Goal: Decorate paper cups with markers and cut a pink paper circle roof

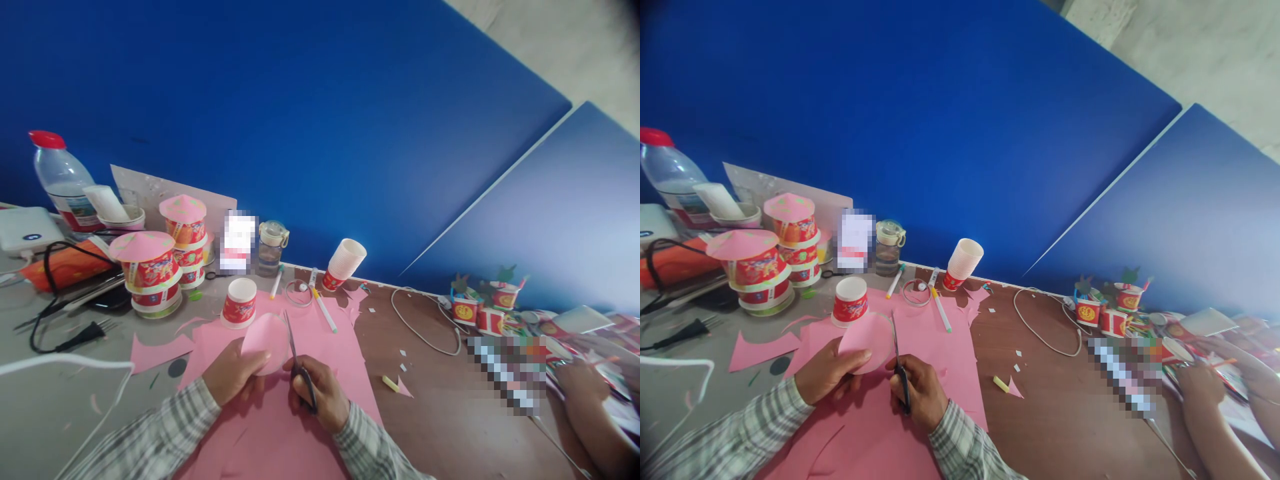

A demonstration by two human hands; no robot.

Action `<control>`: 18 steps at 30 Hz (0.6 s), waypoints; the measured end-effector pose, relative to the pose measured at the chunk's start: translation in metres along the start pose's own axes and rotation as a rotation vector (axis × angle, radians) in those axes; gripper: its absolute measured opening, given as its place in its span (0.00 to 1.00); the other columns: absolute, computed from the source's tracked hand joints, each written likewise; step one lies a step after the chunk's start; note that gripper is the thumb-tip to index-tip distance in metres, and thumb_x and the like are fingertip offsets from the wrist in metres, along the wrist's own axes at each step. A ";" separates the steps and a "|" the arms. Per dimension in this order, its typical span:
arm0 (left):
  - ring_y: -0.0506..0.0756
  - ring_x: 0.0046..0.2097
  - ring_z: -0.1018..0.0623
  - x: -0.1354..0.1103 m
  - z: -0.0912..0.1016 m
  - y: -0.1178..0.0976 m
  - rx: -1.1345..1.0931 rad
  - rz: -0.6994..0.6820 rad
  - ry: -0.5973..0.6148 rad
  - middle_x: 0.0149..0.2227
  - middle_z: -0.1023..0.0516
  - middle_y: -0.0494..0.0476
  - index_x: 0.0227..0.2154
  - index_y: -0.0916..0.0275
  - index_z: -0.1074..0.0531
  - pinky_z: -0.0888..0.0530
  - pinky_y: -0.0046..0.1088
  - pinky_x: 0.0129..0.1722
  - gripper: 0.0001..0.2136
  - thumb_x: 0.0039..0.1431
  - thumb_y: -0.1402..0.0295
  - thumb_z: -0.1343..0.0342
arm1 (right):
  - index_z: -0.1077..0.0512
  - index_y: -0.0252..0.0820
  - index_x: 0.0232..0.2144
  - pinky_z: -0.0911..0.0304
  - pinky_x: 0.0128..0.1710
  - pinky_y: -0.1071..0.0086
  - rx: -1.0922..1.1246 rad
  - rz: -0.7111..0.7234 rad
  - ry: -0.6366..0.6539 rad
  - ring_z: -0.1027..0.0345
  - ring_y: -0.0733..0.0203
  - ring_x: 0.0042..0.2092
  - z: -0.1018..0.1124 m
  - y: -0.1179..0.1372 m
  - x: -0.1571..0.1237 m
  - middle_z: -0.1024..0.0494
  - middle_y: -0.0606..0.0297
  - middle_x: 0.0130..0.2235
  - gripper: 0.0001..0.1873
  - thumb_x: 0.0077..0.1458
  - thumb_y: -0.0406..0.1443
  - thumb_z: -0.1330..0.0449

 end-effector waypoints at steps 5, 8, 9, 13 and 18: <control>0.49 0.04 0.37 0.001 0.000 0.001 0.012 -0.002 0.012 0.03 0.30 0.51 0.08 0.64 0.32 0.44 0.21 0.03 0.14 0.40 0.61 0.50 | 0.30 0.38 0.36 0.48 0.15 0.80 -0.005 0.011 -0.005 0.41 0.70 0.15 0.001 0.000 0.000 0.31 0.74 0.13 0.31 0.35 0.55 0.37; 0.48 0.04 0.37 0.001 0.000 0.000 0.013 -0.005 0.015 0.03 0.30 0.51 0.08 0.64 0.33 0.45 0.21 0.03 0.14 0.40 0.61 0.50 | 0.30 0.38 0.36 0.48 0.16 0.80 -0.003 0.007 -0.008 0.40 0.70 0.15 0.001 -0.001 0.000 0.32 0.75 0.13 0.31 0.36 0.55 0.37; 0.48 0.04 0.37 0.000 0.000 0.000 0.012 -0.006 0.014 0.03 0.30 0.51 0.08 0.64 0.33 0.45 0.21 0.03 0.14 0.40 0.61 0.50 | 0.30 0.38 0.36 0.48 0.15 0.80 -0.002 0.004 -0.008 0.40 0.70 0.15 0.001 -0.001 0.000 0.32 0.75 0.13 0.30 0.36 0.55 0.37; 0.48 0.04 0.37 0.000 0.000 0.000 0.004 -0.011 0.005 0.04 0.29 0.50 0.09 0.64 0.32 0.44 0.20 0.03 0.14 0.39 0.61 0.49 | 0.30 0.38 0.37 0.48 0.16 0.80 -0.008 0.019 0.000 0.40 0.70 0.15 0.001 -0.002 0.000 0.31 0.73 0.14 0.29 0.39 0.53 0.38; 0.47 0.04 0.37 0.001 -0.001 0.001 -0.015 -0.017 0.013 0.04 0.29 0.51 0.07 0.64 0.33 0.44 0.20 0.03 0.15 0.39 0.61 0.49 | 0.31 0.38 0.38 0.48 0.14 0.80 -0.013 0.031 0.000 0.40 0.70 0.15 0.002 -0.005 0.001 0.30 0.73 0.14 0.28 0.41 0.53 0.39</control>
Point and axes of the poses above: each hand's wrist, its own x-axis towards the middle knuckle, its own z-axis out of the back of the hand, y = z × x, the point moved 4 cm from there along x, towards the middle knuckle
